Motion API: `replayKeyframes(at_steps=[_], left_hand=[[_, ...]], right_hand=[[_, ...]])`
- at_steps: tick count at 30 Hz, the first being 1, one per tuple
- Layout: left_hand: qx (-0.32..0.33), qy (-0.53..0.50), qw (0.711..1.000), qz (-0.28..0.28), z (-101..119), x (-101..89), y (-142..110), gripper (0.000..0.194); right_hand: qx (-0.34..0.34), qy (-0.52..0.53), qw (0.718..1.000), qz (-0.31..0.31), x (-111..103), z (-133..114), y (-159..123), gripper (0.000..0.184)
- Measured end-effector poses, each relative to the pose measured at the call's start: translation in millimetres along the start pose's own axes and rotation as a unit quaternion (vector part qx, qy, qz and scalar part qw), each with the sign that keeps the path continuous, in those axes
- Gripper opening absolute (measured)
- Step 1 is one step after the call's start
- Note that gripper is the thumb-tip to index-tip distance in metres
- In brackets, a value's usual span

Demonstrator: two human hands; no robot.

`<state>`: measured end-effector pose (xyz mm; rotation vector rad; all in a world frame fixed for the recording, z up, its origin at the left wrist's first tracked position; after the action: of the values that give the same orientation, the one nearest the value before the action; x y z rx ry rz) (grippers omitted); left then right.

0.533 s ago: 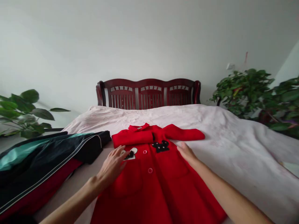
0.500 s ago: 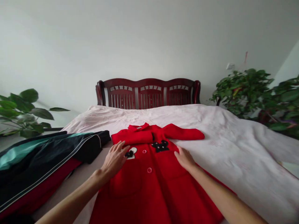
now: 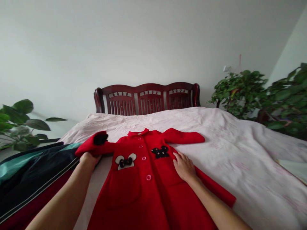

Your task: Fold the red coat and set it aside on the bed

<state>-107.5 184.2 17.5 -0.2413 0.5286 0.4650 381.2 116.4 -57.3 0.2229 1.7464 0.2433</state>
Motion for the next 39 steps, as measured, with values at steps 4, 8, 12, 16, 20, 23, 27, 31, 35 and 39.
replayKeyframes(at_steps=[4,8,12,16,20,23,27,31,35,39], left_hand=[[-0.078,-0.093,0.991,-0.056,-45.6,0.2,-43.8,0.039],[-0.113,-0.125,0.977,-0.13,-86.5,16.4,-113.7,0.049],[-0.145,-0.167,0.939,-0.264,-113.6,10.5,-184.8,0.08],[-0.109,-0.261,0.894,-0.349,-129.8,-4.0,-237.7,0.105],[0.048,-0.295,0.899,-0.321,-133.0,-2.5,-269.9,0.142],[0.119,-0.201,0.943,-0.237,-129.3,7.9,-283.5,0.123],[0.144,-0.069,0.983,-0.089,-118.2,6.9,-281.0,0.089],[0.172,-0.055,0.983,-0.015,-116.8,-10.7,-269.3,0.073],[0.205,0.001,0.978,0.032,-125.7,-36.7,-263.8,0.049],[0.203,0.156,0.966,-0.033,-132.9,-37.8,-262.6,0.041]], right_hand=[[-0.001,-0.023,1.0,0.01,-0.1,-3.9,-1.0,0.048],[0.002,-0.047,0.999,-0.004,-3.6,-8.6,-4.6,0.049],[0.014,-0.045,0.999,-0.022,-8.6,-12.3,-20.6,0.051],[-0.006,-0.033,0.999,-0.041,-9.2,-18.8,-55.0,0.053],[-0.055,0.089,0.994,-0.033,-13.8,-30.3,-96.2,0.057],[-0.119,0.231,0.966,0.005,-31.5,-50.0,-123.7,0.068],[-0.22,0.307,0.926,0.012,-54.5,-90.7,-154.3,0.077],[-0.284,0.288,0.914,-0.023,-60.6,-126.5,-173.3,0.065],[-0.284,0.309,0.907,-0.023,-64.6,-133.5,-174.5,0.036],[-0.271,0.35,0.897,0.014,-69.0,-117.1,-165.7,0.028]])
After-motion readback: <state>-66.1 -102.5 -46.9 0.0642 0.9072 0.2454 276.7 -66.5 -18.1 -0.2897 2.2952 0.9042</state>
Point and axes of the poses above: each hand's wrist, its own y-axis towards the middle knuckle, its own x-axis out of the palm, z = x × y, the point moved 9 cm from there along y, towards the middle knuckle, and after that the axes turned 7 degrees about -x, right-handed, at the moved point
